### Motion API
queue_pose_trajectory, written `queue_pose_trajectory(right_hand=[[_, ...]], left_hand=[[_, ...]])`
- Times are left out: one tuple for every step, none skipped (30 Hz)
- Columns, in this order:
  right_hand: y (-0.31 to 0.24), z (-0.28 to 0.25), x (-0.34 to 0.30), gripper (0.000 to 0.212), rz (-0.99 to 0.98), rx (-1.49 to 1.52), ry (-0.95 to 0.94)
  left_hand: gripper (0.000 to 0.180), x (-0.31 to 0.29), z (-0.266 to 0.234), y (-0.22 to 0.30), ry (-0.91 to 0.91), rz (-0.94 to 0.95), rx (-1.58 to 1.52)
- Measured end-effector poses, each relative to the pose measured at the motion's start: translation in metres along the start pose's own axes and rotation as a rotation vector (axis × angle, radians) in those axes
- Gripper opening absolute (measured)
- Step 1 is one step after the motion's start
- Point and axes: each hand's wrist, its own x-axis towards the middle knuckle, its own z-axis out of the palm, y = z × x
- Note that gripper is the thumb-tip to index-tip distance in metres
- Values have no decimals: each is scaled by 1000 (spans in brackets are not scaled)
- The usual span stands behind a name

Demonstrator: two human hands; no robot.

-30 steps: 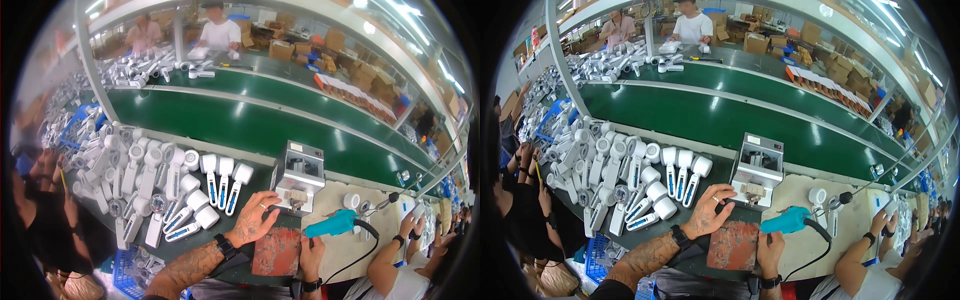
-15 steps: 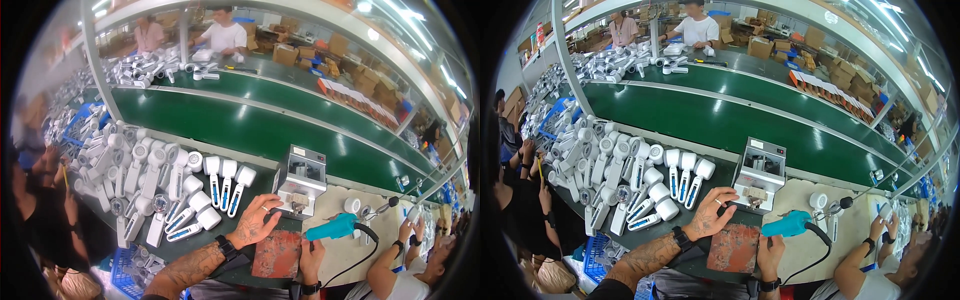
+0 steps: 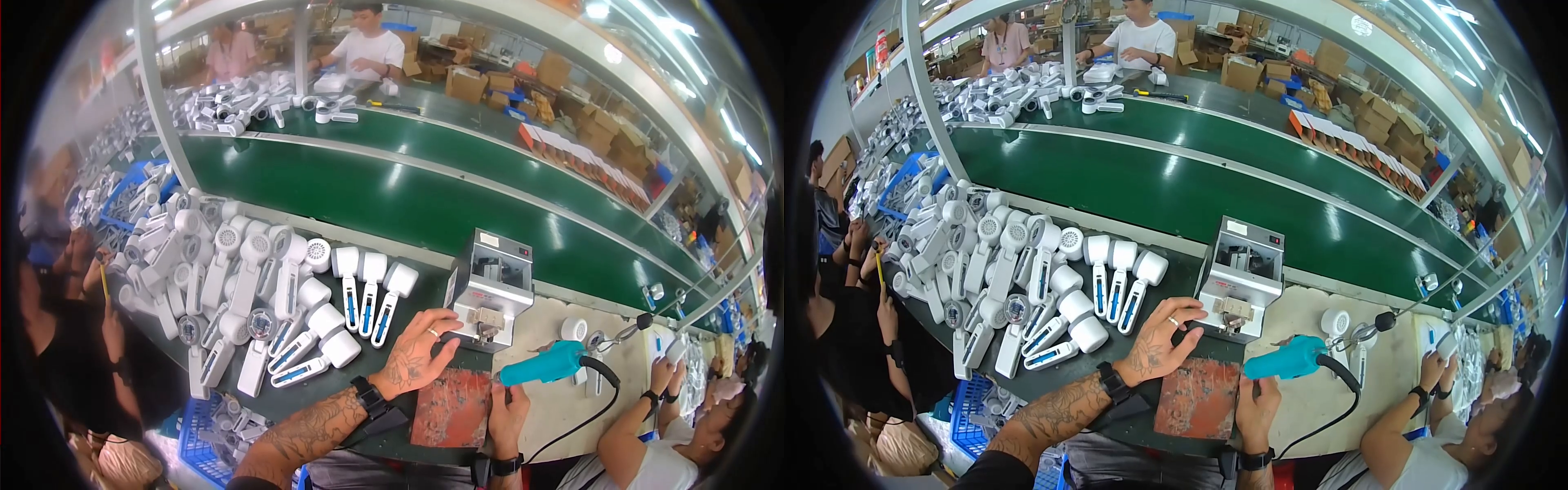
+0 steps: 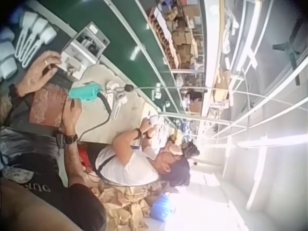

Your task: The person picks up a handheld fan from a pile, places it on a red block, and uses a teal power tool to drive a screw into the handle before setting it aside to repeat the process.

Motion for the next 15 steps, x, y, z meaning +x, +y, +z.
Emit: queue_pose_trajectory(right_hand=[[1,0,0,18,-11,15,7],[1,-1,-1,18,-11,15,11],[1,-2,-2,18,-10,-10,-2],[0,-2,0,19,-14,-32,-12],[2,-1,0,19,-20,-31,-5],[6,1,-1,19,-39,-21,0],[6,1,-2,20,-57,-11,0],[7,1,-1,20,-60,-9,2],[6,0,-1,20,-62,-22,2],[5,-1,-3,21,-61,-36,1],[5,-1,-3,21,-60,-36,1],[4,-2,-3,21,-63,-36,-4],[4,-2,-2,20,-66,-37,-7],[4,-2,-2,20,-65,-37,-7],[5,-1,-1,20,-49,-36,-6]], left_hand=[[29,0,0,0,-7,-11,0],[29,0,1,1,-13,-22,-1],[29,-1,1,1,-15,-18,-4],[29,-2,1,0,-8,-10,2],[29,-2,0,0,-2,-1,7],[29,-2,0,0,-1,9,6],[29,-4,-1,0,-5,-2,13],[29,-4,-1,0,-9,-13,20],[29,-3,-1,0,-8,-10,21],[29,-3,0,1,-7,-12,12],[29,-3,0,2,-7,-15,4],[29,-3,0,2,-7,-19,-4],[29,-3,0,2,-7,-19,-4],[29,-3,-1,2,-7,-13,1],[29,-3,-1,2,-6,-8,7]])
